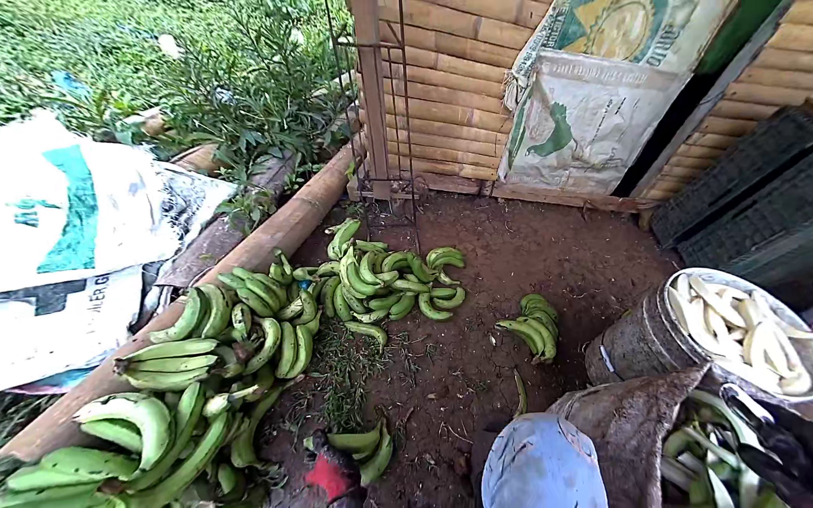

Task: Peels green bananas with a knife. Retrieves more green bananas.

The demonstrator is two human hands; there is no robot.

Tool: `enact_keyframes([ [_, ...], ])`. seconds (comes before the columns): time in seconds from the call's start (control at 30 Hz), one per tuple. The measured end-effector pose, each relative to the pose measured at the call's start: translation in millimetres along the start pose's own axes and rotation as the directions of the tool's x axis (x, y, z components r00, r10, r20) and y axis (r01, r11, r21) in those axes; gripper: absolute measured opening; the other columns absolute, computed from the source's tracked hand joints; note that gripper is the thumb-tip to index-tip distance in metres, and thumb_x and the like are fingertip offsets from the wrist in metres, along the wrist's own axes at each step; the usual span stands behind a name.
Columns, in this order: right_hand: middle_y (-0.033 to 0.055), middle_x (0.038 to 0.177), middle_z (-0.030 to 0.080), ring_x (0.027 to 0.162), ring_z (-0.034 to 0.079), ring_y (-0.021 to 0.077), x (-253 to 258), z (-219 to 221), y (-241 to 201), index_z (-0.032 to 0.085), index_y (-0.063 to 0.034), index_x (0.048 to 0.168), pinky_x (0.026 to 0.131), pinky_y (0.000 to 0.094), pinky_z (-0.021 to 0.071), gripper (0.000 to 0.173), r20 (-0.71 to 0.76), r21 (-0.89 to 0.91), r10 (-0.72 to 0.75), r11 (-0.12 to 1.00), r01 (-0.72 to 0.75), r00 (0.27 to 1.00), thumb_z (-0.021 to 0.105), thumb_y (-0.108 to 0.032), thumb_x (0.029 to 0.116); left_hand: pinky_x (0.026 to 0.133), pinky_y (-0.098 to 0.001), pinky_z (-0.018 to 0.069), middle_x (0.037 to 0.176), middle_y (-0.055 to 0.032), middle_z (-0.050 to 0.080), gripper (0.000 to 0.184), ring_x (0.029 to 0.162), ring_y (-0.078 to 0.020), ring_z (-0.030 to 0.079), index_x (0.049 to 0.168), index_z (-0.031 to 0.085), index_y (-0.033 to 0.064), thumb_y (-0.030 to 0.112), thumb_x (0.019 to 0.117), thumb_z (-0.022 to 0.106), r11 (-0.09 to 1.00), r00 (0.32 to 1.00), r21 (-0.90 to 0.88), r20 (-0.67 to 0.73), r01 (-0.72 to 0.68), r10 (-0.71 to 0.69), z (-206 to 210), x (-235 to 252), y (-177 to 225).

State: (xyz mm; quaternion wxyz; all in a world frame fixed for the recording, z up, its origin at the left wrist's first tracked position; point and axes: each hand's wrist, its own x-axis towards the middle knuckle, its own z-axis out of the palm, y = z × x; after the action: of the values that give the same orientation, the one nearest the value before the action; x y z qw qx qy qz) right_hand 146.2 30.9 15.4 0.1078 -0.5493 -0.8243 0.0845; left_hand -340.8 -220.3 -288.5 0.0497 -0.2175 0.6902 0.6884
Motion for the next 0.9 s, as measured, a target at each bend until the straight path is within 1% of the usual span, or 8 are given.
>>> enact_keyframes([
  [0.1,0.0291,0.133,0.060,0.112,0.064,0.0485,-26.1,-11.5,-0.7,0.046,-0.0092,0.153,0.091,0.0686,0.0495,0.074,-0.037,0.074,-0.017,0.997,0.020,0.999,0.071,-0.043,0.0922,0.107,-0.0489,0.0460,0.138,-0.0247,0.056,0.055,0.124,-0.0302,0.058,0.148,0.043,-0.0048,0.035,0.1104,0.040,0.992,0.990,-0.034,0.074,-0.119,0.121,6.9,-11.2,33.2],
  [0.2,0.0250,0.118,0.068,0.101,0.069,0.0460,-50.8,-6.7,13.2,0.057,-0.0086,0.143,0.084,0.0694,0.0515,0.058,-0.156,0.071,0.035,0.997,-0.024,0.987,0.066,-0.035,0.0917,0.075,-0.0319,0.0589,0.087,0.0009,0.062,0.038,0.077,-0.0093,0.065,0.112,0.052,0.0083,0.029,0.1125,0.020,0.802,0.937,-0.594,0.239,-0.066,0.254,35.1,-52.6,108.1],
  [0.33,0.0191,0.106,0.073,0.099,0.070,0.0404,-75.0,-10.1,39.8,0.064,-0.0141,0.133,0.087,0.0669,0.0517,0.041,0.106,0.121,0.215,0.966,-0.227,0.971,0.068,-0.033,0.0966,0.083,-0.0404,0.0607,0.084,-0.0033,0.068,0.057,0.083,-0.0182,0.070,0.104,0.055,0.0108,0.046,0.1103,0.011,0.449,0.644,-0.802,0.589,0.394,0.488,86.3,-128.4,209.4],
  [0.5,0.0175,0.103,0.073,0.096,0.070,0.0359,-106.2,-18.7,57.8,0.066,-0.0122,0.130,0.087,0.0634,0.0520,0.039,0.112,0.278,0.300,0.906,-0.320,0.947,0.066,-0.036,0.0985,0.067,-0.0291,0.0588,0.078,0.0049,0.061,0.041,0.068,-0.0090,0.063,0.101,0.056,0.0208,0.039,0.1105,0.020,0.526,0.341,-0.757,0.648,0.388,0.681,114.6,-297.7,289.9],
  [0.73,0.0255,0.109,0.070,0.097,0.069,0.0408,-111.4,-34.3,78.7,0.059,-0.0023,0.137,0.087,0.0656,0.0503,0.046,-0.194,0.457,0.352,0.858,-0.233,0.916,0.063,-0.030,0.0999,0.052,-0.0335,0.0587,0.084,-0.0028,0.062,0.034,0.058,-0.0135,0.061,0.130,0.058,0.0210,0.043,0.1049,0.051,0.880,-0.119,-0.436,0.879,0.186,0.461,115.0,-488.7,217.1],
  [0.8,0.0178,0.101,0.071,0.082,0.069,0.0279,-111.3,-24.2,82.2,0.060,-0.0032,0.135,0.075,0.0525,0.0557,0.041,-0.145,0.577,0.405,0.776,-0.255,0.903,0.056,-0.030,0.1035,0.075,-0.0355,0.0604,0.102,-0.0112,0.069,0.039,0.082,-0.0183,0.068,0.136,0.057,0.0089,0.025,0.1011,0.063,0.907,-0.242,-0.403,0.898,-0.122,0.366,128.9,-507.2,160.5],
  [0.87,0.0108,0.092,0.069,0.069,0.066,0.0194,-116.4,-7.9,82.7,0.059,-0.0060,0.131,0.062,0.0403,0.0564,0.036,0.022,0.667,0.466,0.653,-0.360,0.885,0.051,-0.032,0.1078,0.110,-0.0370,0.0465,0.136,-0.0219,0.061,0.066,0.125,-0.0247,0.061,0.148,0.044,-0.0040,0.023,0.0946,0.073,0.779,-0.405,-0.378,0.897,-0.500,0.175,129.9,-512.1,97.5],
  [0.9,0.0134,0.095,0.069,0.073,0.068,0.0224,-121.5,-1.6,82.5,0.058,-0.0040,0.131,0.067,0.0429,0.0572,0.036,0.093,0.653,0.461,0.641,-0.403,0.883,0.052,-0.031,0.1078,0.117,-0.0383,0.0391,0.144,-0.0262,0.054,0.074,0.135,-0.0281,0.053,0.151,0.036,-0.0088,0.025,0.0956,0.071,0.729,-0.424,-0.344,0.902,-0.591,0.083,125.3,-511.5,75.2],
])
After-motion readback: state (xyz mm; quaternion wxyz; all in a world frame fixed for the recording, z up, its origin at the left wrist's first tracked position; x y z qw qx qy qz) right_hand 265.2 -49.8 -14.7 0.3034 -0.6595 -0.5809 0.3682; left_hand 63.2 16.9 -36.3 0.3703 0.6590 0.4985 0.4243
